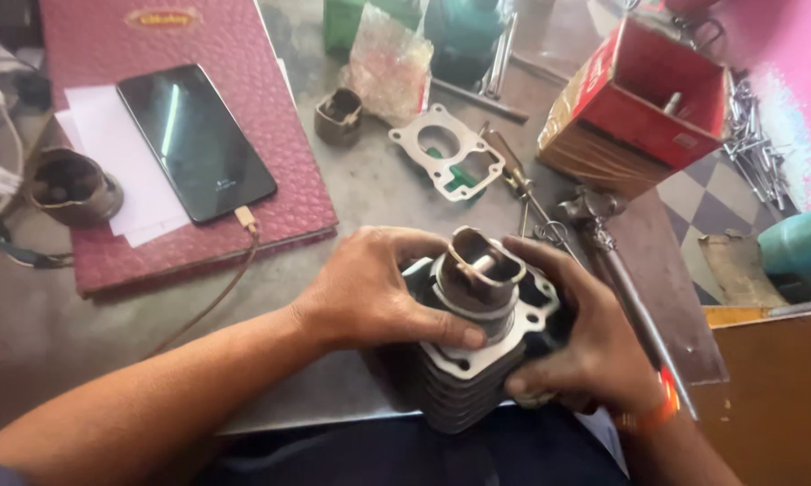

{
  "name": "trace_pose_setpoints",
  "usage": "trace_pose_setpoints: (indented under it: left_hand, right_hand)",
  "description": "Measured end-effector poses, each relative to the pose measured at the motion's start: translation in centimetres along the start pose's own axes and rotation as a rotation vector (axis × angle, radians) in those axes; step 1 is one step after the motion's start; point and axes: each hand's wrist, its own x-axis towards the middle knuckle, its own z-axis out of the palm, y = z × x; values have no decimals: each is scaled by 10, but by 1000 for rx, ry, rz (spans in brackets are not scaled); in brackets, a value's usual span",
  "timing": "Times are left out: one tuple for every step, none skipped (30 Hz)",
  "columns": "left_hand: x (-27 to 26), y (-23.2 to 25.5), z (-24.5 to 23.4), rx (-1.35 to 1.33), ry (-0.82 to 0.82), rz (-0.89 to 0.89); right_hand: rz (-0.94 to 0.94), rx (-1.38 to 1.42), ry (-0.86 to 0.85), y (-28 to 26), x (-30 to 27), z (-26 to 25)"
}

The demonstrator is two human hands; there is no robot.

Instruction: The person cleans and handles engine components, including a piston and cylinder block, using a cloth and a screwdriver. They fit the piston into the cylinder, check the seating of components, and use a screwdriver to make fine adjustments to the internal parts.

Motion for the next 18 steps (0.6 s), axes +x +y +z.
trace_pose_setpoints:
  left_hand:
    - [-1, 6, 1, 64, 53, -32]
    - [-4, 12, 2, 129, 110, -70]
    - [-5, 17, 3, 195, 151, -41]
    - [-8, 22, 6, 258, 192, -18]
    - [-10, 26, 7, 321, 232, 4]
    - [-10, 29, 6, 327, 233, -14]
    - [-10, 32, 4, 333, 233, -32]
    - [-10, 35, 1, 337, 232, -51]
    - [-11, 38, -3, 366, 204, -107]
    - [-10, 41, -6, 393, 177, -161]
    - [-11, 45, -9, 420, 150, -215]
    - [-12, 47, -11, 436, 146, -209]
    - [-13, 49, -12, 452, 142, -204]
    - [-15, 49, -12, 466, 136, -203]
    - [-15, 49, -11, 483, 146, -135]
    - [-15, 47, -10, 497, 155, -68]
    - [-15, 45, -9, 512, 162, 0]
    - [-16, 43, -7, 532, 143, -21]
  right_hand:
    - [-10, 75, -41, 5, 11, -6]
    - [-20, 154, -87, 10, 22, -10]
    - [-30, 243, -107, 14, 30, -11]
    - [-33, 335, -132, 19, 37, -10]
    - [-35, 427, -157, 23, 42, -8]
    - [-18, 432, -175, 26, 45, -8]
    - [-1, 437, -194, 28, 48, -8]
    - [19, 442, -212, 31, 51, -8]
    - [27, 470, -237, 33, 55, -6]
    - [34, 494, -260, 34, 58, -6]
    - [42, 518, -284, 35, 62, -6]
    - [82, 548, -303, 35, 64, -5]
    - [123, 577, -323, 35, 66, -3]
    - [168, 610, -344, 36, 67, -2]
    - [165, 597, -348, 36, 68, -1]
    - [164, 586, -353, 36, 69, -1]
    - [163, 575, -357, 37, 70, -1]
    - [191, 565, -364, 38, 70, -2]
